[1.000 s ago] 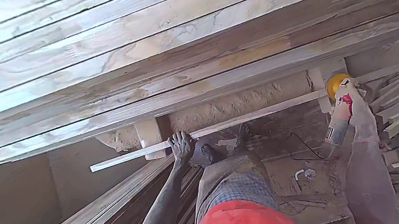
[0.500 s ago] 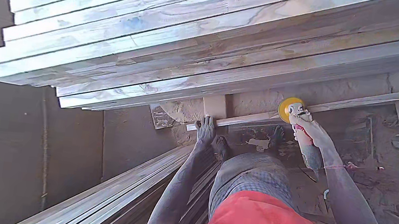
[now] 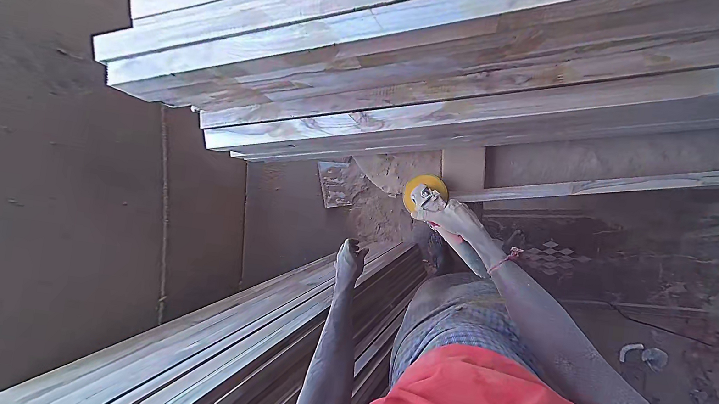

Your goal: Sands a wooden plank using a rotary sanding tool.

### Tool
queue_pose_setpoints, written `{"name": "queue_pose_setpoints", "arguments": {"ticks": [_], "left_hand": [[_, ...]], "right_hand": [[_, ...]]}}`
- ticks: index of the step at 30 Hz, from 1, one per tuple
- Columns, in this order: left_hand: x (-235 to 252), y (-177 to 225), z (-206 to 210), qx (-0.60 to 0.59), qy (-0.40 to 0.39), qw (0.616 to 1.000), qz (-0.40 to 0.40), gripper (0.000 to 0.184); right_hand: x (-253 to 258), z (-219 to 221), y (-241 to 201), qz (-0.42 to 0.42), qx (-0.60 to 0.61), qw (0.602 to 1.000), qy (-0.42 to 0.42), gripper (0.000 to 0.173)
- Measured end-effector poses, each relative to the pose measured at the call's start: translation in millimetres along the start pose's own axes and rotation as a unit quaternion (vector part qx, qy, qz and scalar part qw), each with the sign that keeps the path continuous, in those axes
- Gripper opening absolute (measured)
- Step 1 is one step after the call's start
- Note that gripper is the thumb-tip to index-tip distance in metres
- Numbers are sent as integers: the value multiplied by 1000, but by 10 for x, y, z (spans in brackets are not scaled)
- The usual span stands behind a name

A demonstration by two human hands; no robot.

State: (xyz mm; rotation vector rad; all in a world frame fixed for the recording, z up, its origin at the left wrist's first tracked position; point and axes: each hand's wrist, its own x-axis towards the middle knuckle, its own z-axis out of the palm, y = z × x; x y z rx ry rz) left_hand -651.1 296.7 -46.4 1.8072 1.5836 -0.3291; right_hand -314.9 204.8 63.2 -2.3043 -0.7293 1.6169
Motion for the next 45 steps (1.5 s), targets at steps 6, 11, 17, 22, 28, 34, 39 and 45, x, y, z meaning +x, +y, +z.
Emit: {"name": "queue_pose_setpoints", "arguments": {"ticks": [6,11,17,22,28,34,39,45], "left_hand": [[167,713,205,-97,-8,988,123,47],[465,1387,269,-234,-17,952,198,72],[613,1629,575,-289,-23,922,256,58],[415,1755,609,-330,-22,926,184,66],[309,1929,640,-332,-5,933,138,71],[393,2033,587,-221,25,966,129,60],[381,2075,646,-159,-25,984,72,40],[389,1998,500,-256,-100,961,21,48]], "right_hand": [[-79,-93,116,17,44,999,19,89],[-293,-577,986,42,167,982,80,83],[-743,-1682,2010,68,367,916,149,60],[-1107,-2870,3029,126,491,821,262,61],[-1272,-4359,4577,145,525,733,407,67],[-1638,-4654,4712,144,497,721,461,76],[-1253,-3880,4153,164,422,824,340,76],[-649,-2243,2808,100,330,919,192,66]]}}
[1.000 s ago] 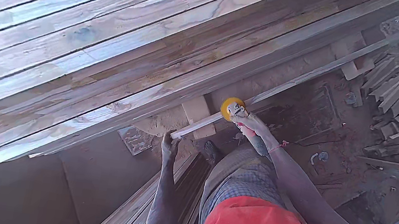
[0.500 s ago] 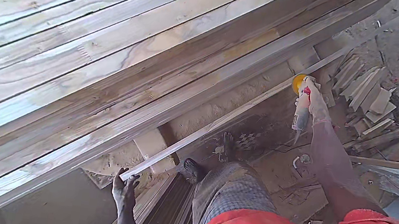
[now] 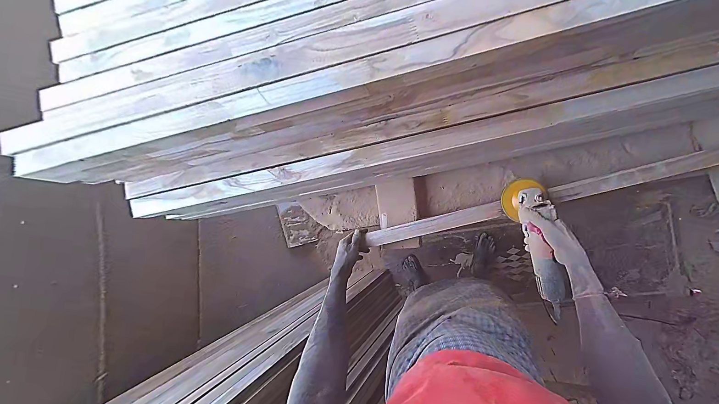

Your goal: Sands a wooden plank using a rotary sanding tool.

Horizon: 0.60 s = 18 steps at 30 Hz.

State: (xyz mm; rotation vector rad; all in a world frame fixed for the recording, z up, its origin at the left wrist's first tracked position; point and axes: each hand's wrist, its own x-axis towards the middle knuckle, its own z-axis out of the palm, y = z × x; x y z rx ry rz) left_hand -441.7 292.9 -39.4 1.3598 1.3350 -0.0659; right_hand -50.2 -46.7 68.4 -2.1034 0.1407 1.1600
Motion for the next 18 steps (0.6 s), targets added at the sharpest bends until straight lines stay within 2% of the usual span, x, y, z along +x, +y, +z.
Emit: {"name": "queue_pose_setpoints", "arguments": {"ticks": [2,4,6,10,12,14,16,18], "left_hand": [[-24,-99,-163,-62,26,998,1,55],[-32,-247,-315,-136,98,986,11,60],[-106,-403,-474,-222,160,962,-21,66],[-250,-660,-702,-297,182,934,-78,77],[-266,-722,-684,-326,182,924,-88,78],[-236,-690,-624,-349,171,918,-79,79],[-193,-597,-550,-345,139,927,-53,78],[-148,-476,-478,-296,93,951,-6,73]], "right_hand": [[-213,765,-57,-24,-44,997,-66,63],[-352,1472,-135,-54,-92,987,-116,64],[-463,2134,-221,-71,-187,969,-143,71],[-759,3173,-544,-99,-321,922,-193,83],[-816,3446,-609,-106,-318,921,-199,88],[-725,3535,-541,-118,-309,925,-185,90],[-675,3370,-479,-119,-303,930,-170,87],[-666,3010,-404,-110,-283,941,-150,80]]}}
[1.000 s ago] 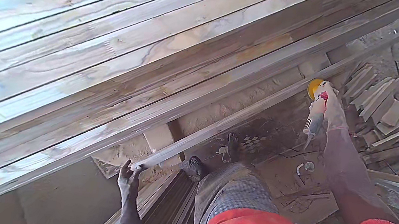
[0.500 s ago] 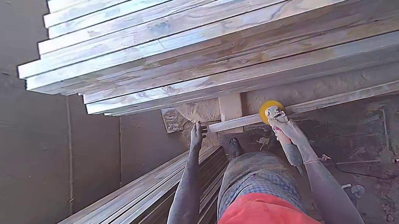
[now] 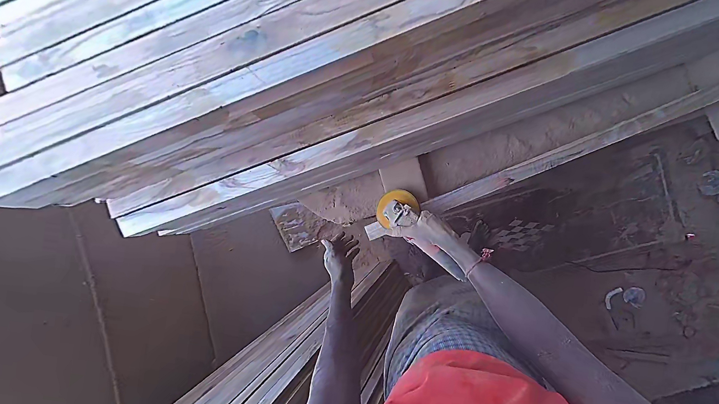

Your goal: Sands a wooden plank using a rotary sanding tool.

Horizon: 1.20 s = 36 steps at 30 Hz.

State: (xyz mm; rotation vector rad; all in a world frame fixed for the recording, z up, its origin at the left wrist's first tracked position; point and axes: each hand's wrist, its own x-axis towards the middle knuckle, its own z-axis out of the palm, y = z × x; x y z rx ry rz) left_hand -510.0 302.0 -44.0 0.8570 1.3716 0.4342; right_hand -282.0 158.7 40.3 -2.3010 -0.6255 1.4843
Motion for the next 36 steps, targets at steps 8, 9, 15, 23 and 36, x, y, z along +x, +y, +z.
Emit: {"name": "queue_pose_setpoints", "arguments": {"ticks": [8,9,15,23,36], "left_hand": [[15,162,729,528,-96,767,353,49],[-29,187,830,541,-108,753,359,50],[-211,72,1756,577,-190,680,410,78],[-885,-203,4478,647,-227,604,405,70],[-1771,-102,7020,746,-278,568,206,69]], "right_hand": [[-576,-1461,1375,87,312,934,151,67],[-645,-1669,1481,96,340,919,173,65],[-872,-3001,2249,128,424,861,250,69],[-569,-4824,3752,107,447,847,268,66],[-670,-6379,4771,143,499,792,323,65]]}}
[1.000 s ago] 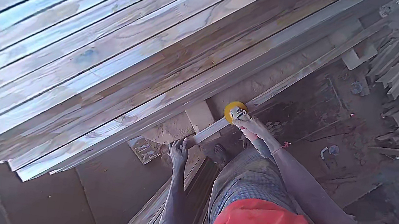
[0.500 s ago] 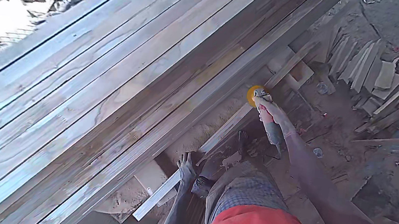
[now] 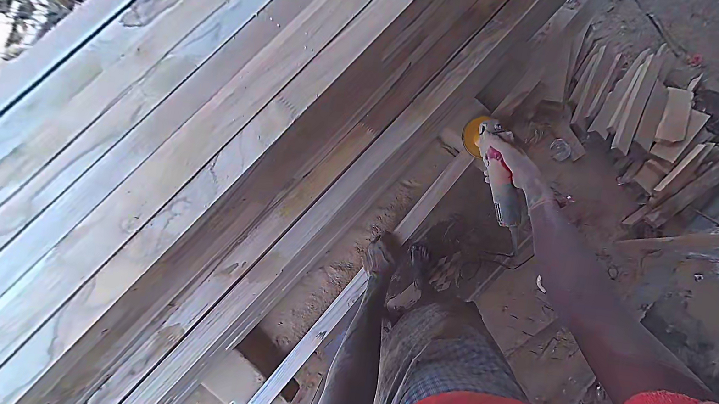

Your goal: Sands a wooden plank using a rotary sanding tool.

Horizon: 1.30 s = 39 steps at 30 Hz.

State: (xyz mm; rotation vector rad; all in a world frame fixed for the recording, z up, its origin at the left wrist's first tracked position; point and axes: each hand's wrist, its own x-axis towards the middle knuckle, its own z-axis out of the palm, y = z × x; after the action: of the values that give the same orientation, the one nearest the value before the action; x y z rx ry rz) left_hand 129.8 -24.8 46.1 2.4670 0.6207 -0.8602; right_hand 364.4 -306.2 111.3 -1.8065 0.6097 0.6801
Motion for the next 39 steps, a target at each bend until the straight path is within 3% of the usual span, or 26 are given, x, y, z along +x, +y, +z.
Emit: {"name": "queue_pose_setpoints", "arguments": {"ticks": [1,3,5,6,8,10,12,14,17,19,21,23,27,30,32,34,36,37,39], "left_hand": [[-81,-157,-20,8,-32,999,-9,70],[-201,-785,356,25,69,997,11,73],[-466,-1462,543,25,82,996,-2,75],[-647,-1786,563,27,63,998,-14,76],[-1017,-2294,357,31,-63,995,-65,75],[-1165,-2906,656,67,67,994,-58,72],[-1254,-3261,731,86,67,991,-74,74],[-1269,-3369,734,85,52,993,-68,74],[-1204,-3172,644,85,32,995,-51,75],[-1142,-2944,576,80,19,996,-37,74],[-1085,-2786,565,77,7,996,-34,74],[-1010,-2674,533,80,-5,996,-40,74],[-846,-2364,532,62,4,997,-38,71],[-601,-1791,491,52,-3,998,-24,70],[-367,-1255,462,40,5,999,-8,69],[-214,-598,341,34,7,999,7,68],[-223,240,-23,5,-62,998,9,64],[-169,564,-89,3,-58,998,22,62],[88,994,-36,13,-36,998,42,67]], "right_hand": [[36,-73,19,-10,3,1000,2,66],[34,-176,65,-27,-3,999,23,65],[-84,-217,129,-24,-6,998,51,65],[-154,-221,185,-21,-2,998,58,65],[-347,-169,348,-11,17,998,57,66],[-584,-18,535,-3,18,999,38,64],[-851,284,776,2,-27,1000,3,66],[-1149,710,1006,5,-86,995,-52,64],[-1626,1449,1332,-27,-185,969,-162,58],[-1851,1867,1419,-64,-288,929,-225,60],[-1933,2120,1490,-94,-366,891,-250,64],[-1863,2132,1481,-97,-387,885,-239,68],[-1537,1428,1277,-35,-258,950,-175,65],[-1271,728,935,-4,-154,980,-122,57],[-1143,338,587,-6,-115,989,-89,53],[-691,-4,466,-9,-78,995,-57,59],[-333,-329,327,3,-50,998,-37,63],[-251,-475,232,2,-46,998,-31,62],[-99,-719,56,-8,-37,999,-20,56]]}}
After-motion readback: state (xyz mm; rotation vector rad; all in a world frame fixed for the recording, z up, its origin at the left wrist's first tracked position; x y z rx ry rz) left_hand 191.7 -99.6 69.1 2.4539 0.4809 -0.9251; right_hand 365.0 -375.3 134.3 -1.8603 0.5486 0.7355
